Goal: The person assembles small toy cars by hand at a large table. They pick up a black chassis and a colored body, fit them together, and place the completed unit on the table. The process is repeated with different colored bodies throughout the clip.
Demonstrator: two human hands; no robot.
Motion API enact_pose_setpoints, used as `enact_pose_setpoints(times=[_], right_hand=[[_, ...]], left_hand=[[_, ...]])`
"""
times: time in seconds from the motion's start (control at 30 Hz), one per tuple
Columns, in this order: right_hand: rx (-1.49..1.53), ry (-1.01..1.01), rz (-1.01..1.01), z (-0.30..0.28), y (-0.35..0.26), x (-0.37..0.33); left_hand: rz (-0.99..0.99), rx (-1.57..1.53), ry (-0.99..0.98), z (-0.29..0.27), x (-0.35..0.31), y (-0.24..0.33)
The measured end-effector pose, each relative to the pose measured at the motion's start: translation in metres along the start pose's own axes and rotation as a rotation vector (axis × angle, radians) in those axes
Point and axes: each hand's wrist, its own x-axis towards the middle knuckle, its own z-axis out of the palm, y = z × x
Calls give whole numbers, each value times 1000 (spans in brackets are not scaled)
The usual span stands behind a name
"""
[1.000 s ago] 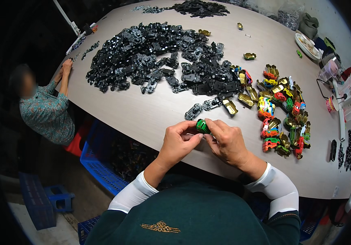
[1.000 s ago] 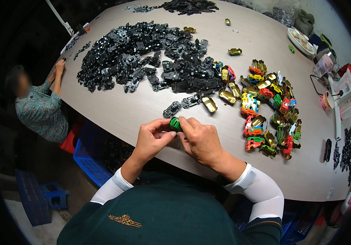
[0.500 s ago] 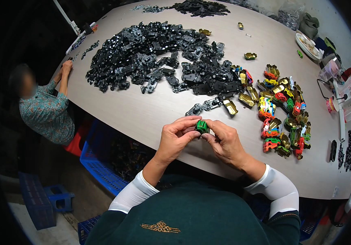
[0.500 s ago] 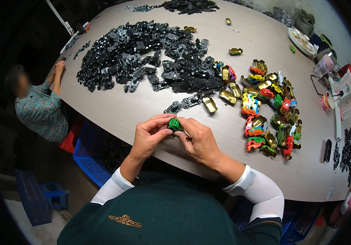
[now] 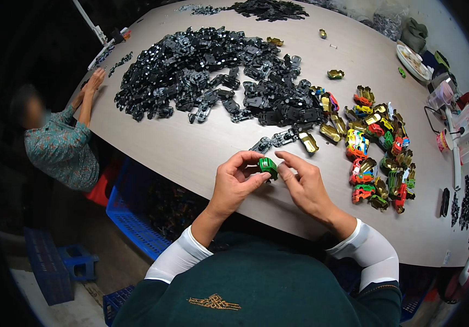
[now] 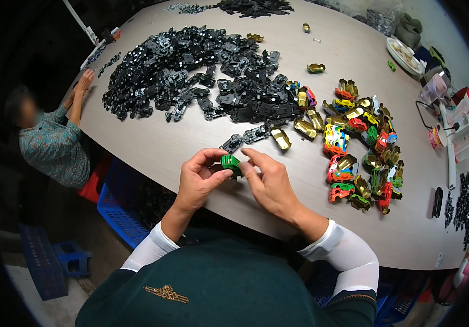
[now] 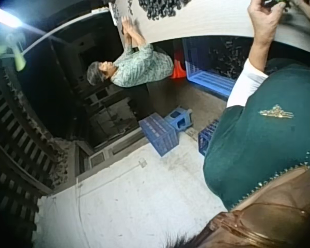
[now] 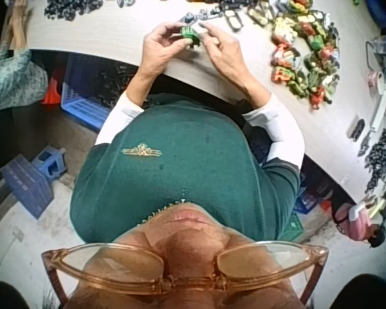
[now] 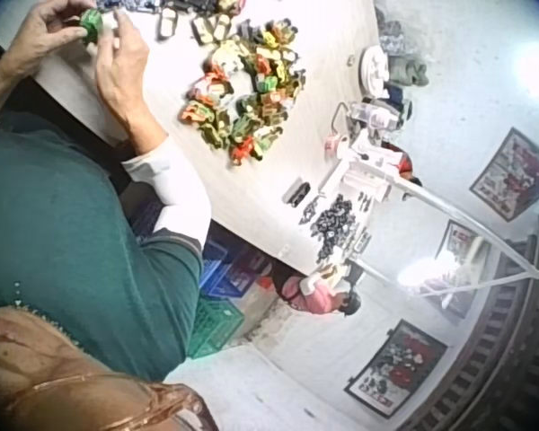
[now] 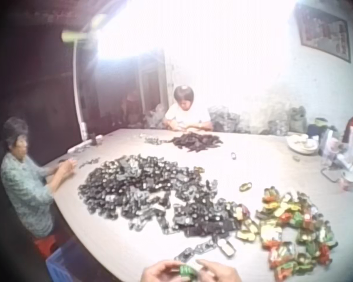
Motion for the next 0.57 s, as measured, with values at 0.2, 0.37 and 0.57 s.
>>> enact_pose_setpoints(times=[0.2, 0.37, 0.57], right_hand=[[801, -155, 570, -14, -4, 6], [804, -113, 386, -17, -3, 5], [63, -75, 8, -6, -6, -3]], left_hand=[[460, 702, -156, 5, 3, 9], [190, 251, -174, 11, -3, 13], [-154, 89, -159, -16, 5, -7]])
